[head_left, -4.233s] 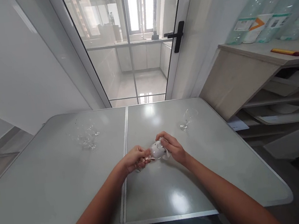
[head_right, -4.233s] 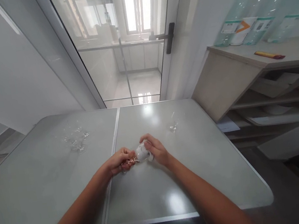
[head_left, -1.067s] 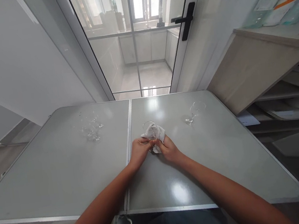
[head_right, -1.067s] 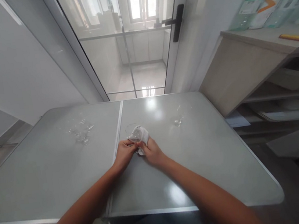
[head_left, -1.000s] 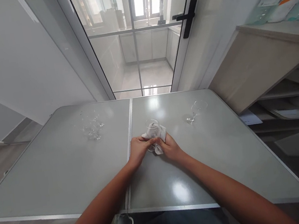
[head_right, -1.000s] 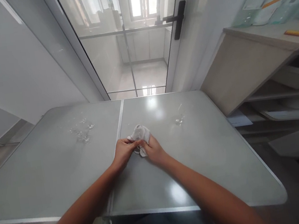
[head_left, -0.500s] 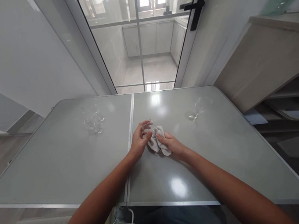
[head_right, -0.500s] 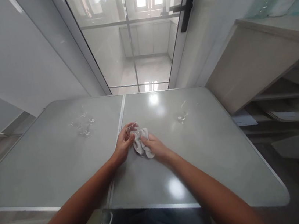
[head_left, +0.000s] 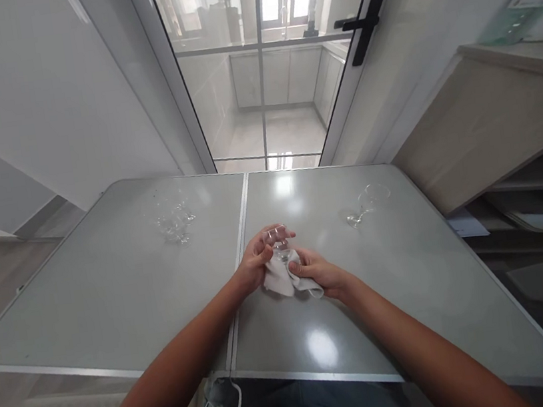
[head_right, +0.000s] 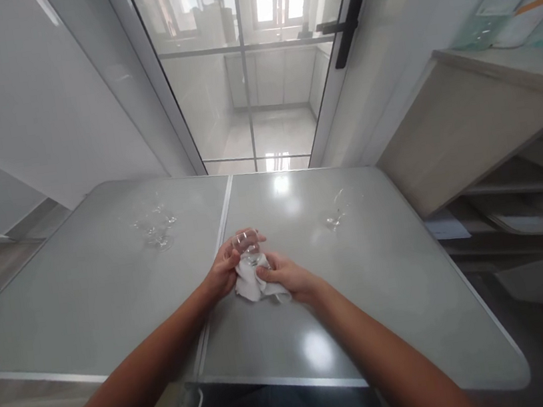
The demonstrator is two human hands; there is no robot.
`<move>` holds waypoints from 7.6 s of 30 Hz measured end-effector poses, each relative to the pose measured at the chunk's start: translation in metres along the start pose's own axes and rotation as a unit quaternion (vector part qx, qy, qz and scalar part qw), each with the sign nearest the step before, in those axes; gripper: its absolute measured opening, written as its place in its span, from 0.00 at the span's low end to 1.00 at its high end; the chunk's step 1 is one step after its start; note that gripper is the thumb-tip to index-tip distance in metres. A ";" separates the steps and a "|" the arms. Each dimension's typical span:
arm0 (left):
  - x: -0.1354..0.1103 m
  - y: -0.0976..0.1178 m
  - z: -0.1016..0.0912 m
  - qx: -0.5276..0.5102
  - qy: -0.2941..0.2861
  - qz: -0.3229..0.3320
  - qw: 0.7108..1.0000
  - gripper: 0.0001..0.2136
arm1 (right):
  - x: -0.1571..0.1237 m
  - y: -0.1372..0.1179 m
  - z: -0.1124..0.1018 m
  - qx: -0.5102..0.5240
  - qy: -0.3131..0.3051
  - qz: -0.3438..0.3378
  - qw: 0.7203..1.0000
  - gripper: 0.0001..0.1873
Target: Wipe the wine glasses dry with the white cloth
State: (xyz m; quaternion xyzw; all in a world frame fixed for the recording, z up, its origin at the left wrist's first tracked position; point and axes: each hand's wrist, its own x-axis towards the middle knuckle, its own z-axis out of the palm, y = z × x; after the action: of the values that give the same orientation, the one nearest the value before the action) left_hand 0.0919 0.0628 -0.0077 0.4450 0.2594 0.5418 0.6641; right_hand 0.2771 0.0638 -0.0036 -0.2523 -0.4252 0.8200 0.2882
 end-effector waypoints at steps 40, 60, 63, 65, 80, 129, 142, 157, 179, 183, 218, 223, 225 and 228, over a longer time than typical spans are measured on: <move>-0.011 -0.005 0.000 0.302 0.051 0.301 0.903 0.33 | 0.012 -0.002 -0.008 0.046 0.196 -0.131 0.971 0.22; -0.011 0.000 0.009 0.421 -0.076 0.380 0.820 0.31 | 0.017 0.003 -0.023 -0.036 0.284 -0.171 0.943 0.18; -0.010 -0.003 0.006 0.420 -0.048 0.372 0.826 0.32 | 0.016 0.001 -0.026 -0.092 0.299 -0.173 0.934 0.18; -0.010 -0.005 0.002 0.409 -0.033 0.355 0.840 0.32 | 0.016 0.001 -0.027 -0.107 0.285 -0.180 0.935 0.18; -0.009 -0.006 -0.002 0.456 0.115 0.323 0.821 0.33 | 0.006 -0.009 -0.022 -0.412 0.368 -0.251 0.795 0.06; -0.006 0.041 -0.041 0.563 0.301 0.385 0.667 0.19 | -0.008 -0.019 -0.020 -0.744 0.103 -0.223 0.622 0.32; -0.029 0.066 -0.129 0.540 0.600 0.168 0.566 0.33 | 0.000 -0.003 -0.029 -0.576 0.148 -0.204 0.778 0.28; -0.012 0.044 -0.074 0.543 0.287 0.221 0.758 0.24 | 0.004 -0.022 -0.026 -0.041 0.279 -0.106 0.954 0.16; -0.015 0.009 -0.033 0.673 0.063 0.214 0.705 0.26 | -0.014 -0.024 -0.002 -0.419 0.289 -0.234 0.829 0.09; -0.014 0.016 -0.038 0.687 0.121 0.225 0.680 0.25 | -0.018 -0.032 -0.005 -0.389 0.486 -0.271 0.734 0.10; -0.021 0.024 -0.020 0.583 -0.038 0.166 0.794 0.30 | -0.030 -0.040 -0.013 -0.397 -0.042 -0.185 0.898 0.41; -0.020 0.033 -0.014 0.460 -0.046 -0.005 0.887 0.30 | -0.029 -0.039 -0.018 -0.506 -0.129 -0.248 0.816 0.35; -0.019 0.036 -0.011 0.427 -0.039 -0.062 0.901 0.29 | -0.030 -0.039 -0.019 -0.482 -0.122 -0.266 0.826 0.32; -0.018 0.038 -0.008 0.413 -0.044 -0.059 0.908 0.26 | -0.034 -0.039 -0.016 -0.391 -0.040 -0.263 0.881 0.31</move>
State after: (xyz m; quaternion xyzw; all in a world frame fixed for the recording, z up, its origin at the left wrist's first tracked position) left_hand 0.0616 0.0484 0.0188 0.6871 0.4560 0.3261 0.4621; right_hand 0.3212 0.0675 0.0266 -0.1902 -0.7731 0.4909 0.3536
